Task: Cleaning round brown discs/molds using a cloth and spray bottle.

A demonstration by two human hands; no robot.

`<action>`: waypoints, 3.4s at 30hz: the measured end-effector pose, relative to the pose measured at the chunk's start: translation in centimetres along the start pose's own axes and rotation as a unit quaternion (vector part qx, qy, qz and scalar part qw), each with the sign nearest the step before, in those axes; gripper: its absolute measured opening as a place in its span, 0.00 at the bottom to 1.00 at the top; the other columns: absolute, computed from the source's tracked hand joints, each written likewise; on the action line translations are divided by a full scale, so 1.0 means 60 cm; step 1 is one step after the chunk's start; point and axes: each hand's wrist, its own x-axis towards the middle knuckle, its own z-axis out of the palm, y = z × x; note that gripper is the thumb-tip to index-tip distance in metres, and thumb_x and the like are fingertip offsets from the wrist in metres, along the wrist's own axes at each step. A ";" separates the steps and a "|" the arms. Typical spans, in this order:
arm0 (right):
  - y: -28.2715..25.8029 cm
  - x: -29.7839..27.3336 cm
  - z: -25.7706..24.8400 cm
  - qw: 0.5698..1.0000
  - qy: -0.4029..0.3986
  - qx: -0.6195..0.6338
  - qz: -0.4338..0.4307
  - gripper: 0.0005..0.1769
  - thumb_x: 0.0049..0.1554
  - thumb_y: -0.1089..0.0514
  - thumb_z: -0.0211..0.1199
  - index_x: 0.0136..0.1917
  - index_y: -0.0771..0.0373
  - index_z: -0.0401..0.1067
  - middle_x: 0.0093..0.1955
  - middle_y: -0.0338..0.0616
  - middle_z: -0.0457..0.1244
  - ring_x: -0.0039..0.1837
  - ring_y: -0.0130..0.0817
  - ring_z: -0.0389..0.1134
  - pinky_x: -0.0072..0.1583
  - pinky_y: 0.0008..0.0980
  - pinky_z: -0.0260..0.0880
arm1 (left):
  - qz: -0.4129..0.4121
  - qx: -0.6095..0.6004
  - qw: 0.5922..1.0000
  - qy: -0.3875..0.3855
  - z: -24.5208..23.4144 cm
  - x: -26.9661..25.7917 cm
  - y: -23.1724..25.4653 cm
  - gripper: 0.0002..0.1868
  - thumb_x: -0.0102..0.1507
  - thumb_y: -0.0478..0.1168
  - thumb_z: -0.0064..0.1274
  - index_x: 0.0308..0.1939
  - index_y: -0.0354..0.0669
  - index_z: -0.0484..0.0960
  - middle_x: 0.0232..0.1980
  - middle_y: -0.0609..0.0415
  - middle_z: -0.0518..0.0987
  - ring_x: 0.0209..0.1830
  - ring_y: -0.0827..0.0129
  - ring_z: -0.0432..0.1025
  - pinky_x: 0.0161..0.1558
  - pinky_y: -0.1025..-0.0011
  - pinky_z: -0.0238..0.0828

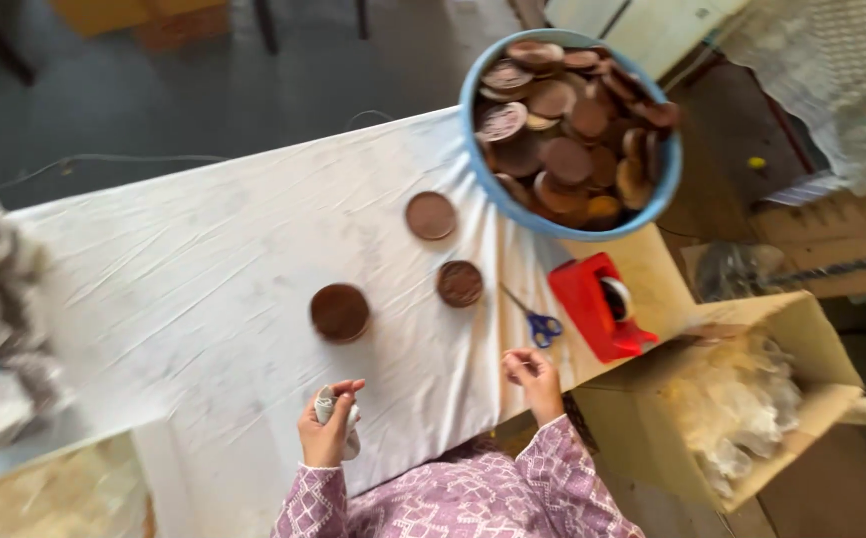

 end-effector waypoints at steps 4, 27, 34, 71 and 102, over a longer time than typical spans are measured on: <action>-0.126 0.005 0.005 0.968 0.026 -0.237 -0.081 0.13 0.58 0.57 0.68 0.54 0.65 0.79 0.46 0.39 0.73 0.47 0.25 0.73 0.49 0.26 0.75 | -0.038 0.013 0.998 -0.056 0.115 0.012 0.035 0.08 0.65 0.34 0.54 0.47 0.36 0.84 0.48 0.49 0.87 0.33 0.77 0.73 0.33 0.74 0.75; -0.303 0.417 -0.123 0.920 0.137 -0.301 -0.209 0.23 0.48 0.53 0.78 0.54 0.60 0.73 0.46 0.41 0.71 0.48 0.33 0.72 0.54 0.36 0.70 | 0.000 0.056 0.993 0.107 0.141 0.007 -0.001 0.09 0.68 0.33 0.51 0.49 0.35 0.83 0.50 0.50 0.85 0.36 0.81 0.73 0.35 0.78 0.73; -0.393 0.264 -0.086 0.923 0.228 -0.052 -0.304 0.17 0.57 0.62 0.74 0.55 0.62 0.69 0.46 0.37 0.67 0.46 0.25 0.68 0.46 0.23 0.70 | 0.015 0.075 0.990 0.115 0.166 0.028 0.020 0.08 0.67 0.32 0.52 0.48 0.35 0.83 0.49 0.49 0.86 0.37 0.78 0.74 0.34 0.77 0.73; -0.208 0.246 0.205 0.619 -0.348 -0.652 -0.265 0.51 0.35 0.47 0.83 0.70 0.37 0.64 0.72 0.46 0.52 0.70 0.52 0.56 0.61 0.51 0.70 | 0.008 0.074 0.994 0.074 0.165 0.010 -0.023 0.09 0.66 0.33 0.53 0.48 0.35 0.84 0.49 0.49 0.87 0.41 0.76 0.78 0.39 0.77 0.77; -0.181 0.025 0.210 0.921 -0.282 -0.247 -0.106 0.27 0.56 0.46 0.68 0.64 0.61 0.69 0.61 0.49 0.59 0.60 0.38 0.68 0.60 0.32 0.77 | 0.011 0.076 0.997 0.015 0.224 0.032 -0.032 0.34 0.72 0.61 0.31 0.77 0.48 0.64 0.77 0.52 0.66 0.70 0.57 0.68 0.68 0.59 0.64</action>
